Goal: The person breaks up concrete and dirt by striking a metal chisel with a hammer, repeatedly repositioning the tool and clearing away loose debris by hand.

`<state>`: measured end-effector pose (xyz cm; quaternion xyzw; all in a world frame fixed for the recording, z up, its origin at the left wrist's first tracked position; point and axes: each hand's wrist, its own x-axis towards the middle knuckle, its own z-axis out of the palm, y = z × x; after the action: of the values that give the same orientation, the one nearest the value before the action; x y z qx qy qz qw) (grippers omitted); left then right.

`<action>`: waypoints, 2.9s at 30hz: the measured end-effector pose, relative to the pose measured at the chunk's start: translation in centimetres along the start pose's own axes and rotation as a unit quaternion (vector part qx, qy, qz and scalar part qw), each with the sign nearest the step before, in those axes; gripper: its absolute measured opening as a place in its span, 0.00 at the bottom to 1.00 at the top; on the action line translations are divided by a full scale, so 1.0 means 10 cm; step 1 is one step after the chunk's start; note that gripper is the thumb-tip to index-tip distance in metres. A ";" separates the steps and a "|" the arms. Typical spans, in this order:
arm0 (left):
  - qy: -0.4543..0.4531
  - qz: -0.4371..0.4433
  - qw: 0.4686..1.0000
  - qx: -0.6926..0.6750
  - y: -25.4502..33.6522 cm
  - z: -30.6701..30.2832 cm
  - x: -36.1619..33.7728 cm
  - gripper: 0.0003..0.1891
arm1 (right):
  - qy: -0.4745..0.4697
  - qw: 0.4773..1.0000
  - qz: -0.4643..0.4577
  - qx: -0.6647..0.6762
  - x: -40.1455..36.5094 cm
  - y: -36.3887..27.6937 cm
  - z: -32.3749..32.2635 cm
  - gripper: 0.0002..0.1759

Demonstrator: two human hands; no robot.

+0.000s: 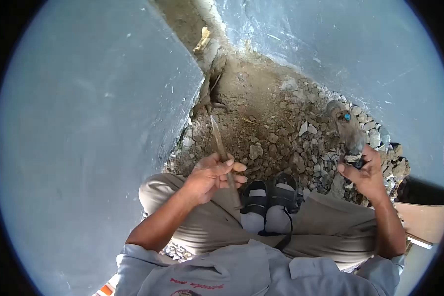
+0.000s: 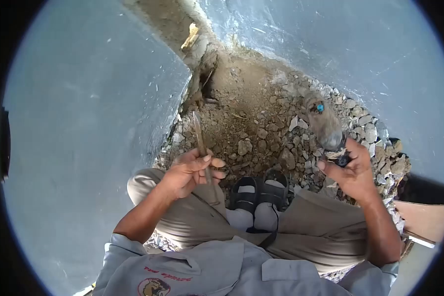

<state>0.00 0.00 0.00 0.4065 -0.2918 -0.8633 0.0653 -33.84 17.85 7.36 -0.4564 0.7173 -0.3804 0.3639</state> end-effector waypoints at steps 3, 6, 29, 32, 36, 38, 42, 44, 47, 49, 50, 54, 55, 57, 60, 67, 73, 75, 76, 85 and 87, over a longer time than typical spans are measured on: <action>0.037 -0.037 0.999 0.014 0.22 0.11 0.44 0.16 | -0.012 0.998 0.060 -0.025 0.32 -0.04 -0.04 0.17; 0.019 -0.055 0.998 0.030 0.25 0.19 0.86 0.14 | -0.039 0.978 0.159 -0.126 0.36 0.03 -0.09 0.16; 0.048 -0.001 0.996 -0.076 0.33 -0.73 2.84 0.09 | 0.038 0.962 0.212 0.168 2.26 0.37 1.29 0.18; 0.033 0.026 0.991 -0.129 0.26 -0.81 2.90 0.10 | 0.112 0.945 0.207 0.228 2.19 0.69 1.77 0.17; 0.053 -0.007 0.988 -0.142 0.15 -0.89 2.98 0.10 | 0.171 0.934 0.149 0.275 2.02 0.79 2.12 0.14; 0.057 0.001 0.988 -0.143 0.12 -0.91 3.00 0.10 | 0.164 0.921 0.190 0.298 1.93 0.98 2.24 0.14; 0.109 0.013 0.983 -0.147 0.14 -0.87 3.02 0.09 | 0.182 0.899 0.208 0.340 1.86 0.90 2.27 0.15; 0.127 0.016 0.983 -0.133 0.17 -0.86 3.01 0.10 | 0.208 0.883 0.200 0.369 1.83 1.03 2.36 0.17; 0.148 0.014 0.981 -0.123 0.17 -0.90 3.03 0.09 | 0.261 0.856 0.168 0.414 1.82 1.23 2.55 0.15; 0.149 0.013 0.982 -0.113 0.16 -0.94 3.04 0.09 | 0.205 0.858 0.240 0.404 1.74 1.30 2.52 0.15; 0.149 0.013 0.983 -0.109 0.16 -0.96 3.05 0.08 | 0.176 0.858 0.274 0.397 1.70 1.33 2.50 0.15; 0.167 -0.003 0.984 -0.068 0.13 -1.03 3.08 0.09 | 0.186 0.812 0.298 0.466 1.59 1.41 2.79 0.15; 0.174 -0.003 0.983 -0.059 0.14 -1.03 3.07 0.09 | 0.184 0.808 0.292 0.477 1.60 1.41 2.82 0.15; 0.186 -0.005 0.981 -0.055 0.13 -1.04 3.06 0.08 | 0.185 0.800 0.279 0.498 1.59 1.42 2.83 0.14; 0.197 -0.004 0.978 -0.066 0.13 -1.05 3.09 0.08 | 0.188 0.797 0.281 0.500 1.60 1.45 2.82 0.13; 0.198 0.002 0.978 -0.063 0.13 -1.10 3.11 0.07 | 0.180 0.806 0.285 0.487 1.60 1.47 2.78 0.12; 0.199 0.005 0.977 -0.070 0.14 -1.09 3.11 0.07 | 0.184 0.804 0.272 0.496 1.60 1.48 2.83 0.11; 0.193 0.004 0.978 -0.077 0.14 -1.09 3.12 0.07 | 0.196 0.806 0.258 0.496 1.60 1.48 2.82 0.11; 0.188 0.006 0.979 -0.080 0.14 -1.08 3.12 0.07 | 0.212 0.800 0.253 0.501 1.60 1.48 2.81 0.12; 0.195 0.059 0.975 -0.093 0.24 -0.89 3.03 0.06 | 0.349 0.767 0.166 0.513 1.62 1.39 2.31 0.12; 0.202 0.074 0.972 -0.092 0.27 -0.89 3.01 0.06 | 0.369 0.777 0.134 0.491 1.60 1.31 2.13 0.12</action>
<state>-13.67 -16.75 -22.87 0.5423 -0.2212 -0.7792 0.2233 -25.34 2.24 -16.44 0.0605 0.5660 -0.7682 0.2931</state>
